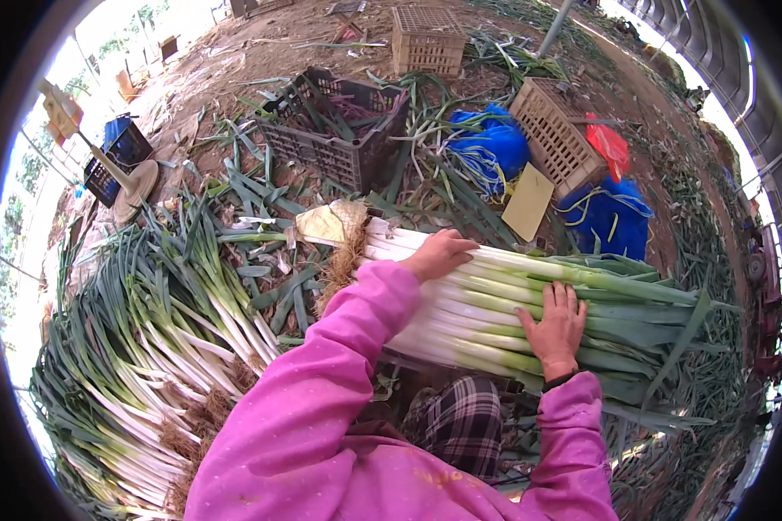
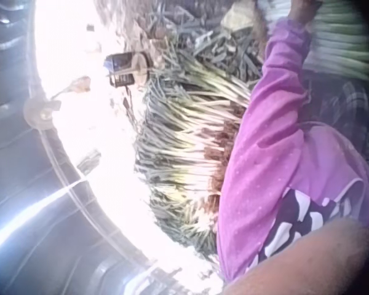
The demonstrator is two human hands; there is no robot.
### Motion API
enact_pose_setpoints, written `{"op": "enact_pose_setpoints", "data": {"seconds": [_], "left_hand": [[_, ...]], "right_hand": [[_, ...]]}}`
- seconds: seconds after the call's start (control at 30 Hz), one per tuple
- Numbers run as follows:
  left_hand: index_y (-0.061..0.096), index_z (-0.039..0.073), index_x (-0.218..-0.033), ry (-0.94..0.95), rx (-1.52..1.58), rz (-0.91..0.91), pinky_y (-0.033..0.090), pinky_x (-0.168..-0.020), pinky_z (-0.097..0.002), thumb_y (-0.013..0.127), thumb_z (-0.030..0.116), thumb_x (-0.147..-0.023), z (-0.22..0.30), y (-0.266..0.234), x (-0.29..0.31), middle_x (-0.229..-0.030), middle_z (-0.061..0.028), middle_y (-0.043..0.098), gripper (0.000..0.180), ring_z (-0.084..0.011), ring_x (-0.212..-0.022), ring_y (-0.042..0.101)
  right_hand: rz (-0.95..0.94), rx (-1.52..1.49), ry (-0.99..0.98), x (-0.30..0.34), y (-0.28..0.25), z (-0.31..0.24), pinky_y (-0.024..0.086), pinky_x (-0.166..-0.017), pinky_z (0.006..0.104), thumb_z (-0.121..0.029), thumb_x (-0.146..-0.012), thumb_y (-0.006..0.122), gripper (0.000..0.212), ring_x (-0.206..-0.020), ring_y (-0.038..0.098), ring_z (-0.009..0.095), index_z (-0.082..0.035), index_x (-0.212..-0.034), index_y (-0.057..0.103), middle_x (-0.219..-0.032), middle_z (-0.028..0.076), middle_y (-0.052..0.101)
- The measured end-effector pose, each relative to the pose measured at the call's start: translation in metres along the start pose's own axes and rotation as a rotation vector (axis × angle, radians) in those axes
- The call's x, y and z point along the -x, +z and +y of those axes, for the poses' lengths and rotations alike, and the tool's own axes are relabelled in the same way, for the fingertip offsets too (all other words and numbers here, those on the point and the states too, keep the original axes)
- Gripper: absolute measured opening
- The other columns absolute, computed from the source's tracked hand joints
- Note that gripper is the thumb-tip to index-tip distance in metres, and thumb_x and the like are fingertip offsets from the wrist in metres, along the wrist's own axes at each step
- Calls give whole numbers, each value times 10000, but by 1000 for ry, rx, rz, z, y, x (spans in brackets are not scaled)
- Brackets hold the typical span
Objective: The person gathers leeks from a pile, places them into a metal frame, and aligns them by hand. They then wrap the bundle of leeks with a red plastic sheet and secure it with a sticker.
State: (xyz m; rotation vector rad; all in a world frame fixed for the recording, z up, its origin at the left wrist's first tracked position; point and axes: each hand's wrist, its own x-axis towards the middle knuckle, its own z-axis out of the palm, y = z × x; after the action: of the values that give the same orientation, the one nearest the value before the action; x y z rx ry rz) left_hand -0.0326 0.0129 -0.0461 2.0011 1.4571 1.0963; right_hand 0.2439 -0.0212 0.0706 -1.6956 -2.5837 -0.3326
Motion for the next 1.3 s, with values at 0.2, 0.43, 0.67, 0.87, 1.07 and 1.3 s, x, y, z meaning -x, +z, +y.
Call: {"op": "enact_pose_setpoints", "data": {"seconds": [0.2,0.43,0.67,0.87,1.07,1.3], "left_hand": [[758,209,-952,-36,-146,16,442,-778,-401,695,263,-819,-18,-9,0,-825,-88,566,157,-290,-849,549],[641,77,-765,-92,-69,32,467,-756,-408,688,234,-810,-10,-12,-3,-840,-125,600,170,-318,-844,575],[648,108,-1077,-267,-447,-77,489,-807,-420,648,118,-785,-18,-76,11,-1077,-108,593,292,-349,-939,612],[676,117,-960,-151,-588,-446,504,-788,-411,598,92,-771,-68,-135,31,-949,-122,619,206,-311,-924,643],[627,66,-853,4,-416,-54,492,-716,-438,575,81,-788,-103,-137,57,-810,-131,612,85,-338,-817,635],[670,106,-906,-722,-747,358,473,-800,-458,546,33,-788,-122,-195,122,-981,-150,612,186,-305,-951,613]], "right_hand": [[-67,-48,-59,-9,-10,3,309,-1040,481,-499,-806,643,640,-1308,396,277,-62,-1265,559,-1366,109,502],[-253,10,-11,-47,-6,25,266,-1103,521,-455,-913,496,520,-1359,353,289,-152,-1334,528,-1421,110,456],[-369,-3,16,-50,-5,20,237,-1121,518,-475,-931,446,521,-1374,330,292,-135,-1311,553,-1432,105,441],[-241,54,-4,-48,1,15,246,-1114,518,-489,-931,448,531,-1355,351,288,-127,-1303,560,-1398,101,468],[-208,59,-6,-47,5,17,251,-1111,521,-485,-929,456,525,-1348,362,291,-122,-1290,568,-1388,95,478],[-190,61,-5,-44,2,17,259,-1107,522,-469,-927,466,515,-1344,365,295,-112,-1283,572,-1383,106,479]]}}
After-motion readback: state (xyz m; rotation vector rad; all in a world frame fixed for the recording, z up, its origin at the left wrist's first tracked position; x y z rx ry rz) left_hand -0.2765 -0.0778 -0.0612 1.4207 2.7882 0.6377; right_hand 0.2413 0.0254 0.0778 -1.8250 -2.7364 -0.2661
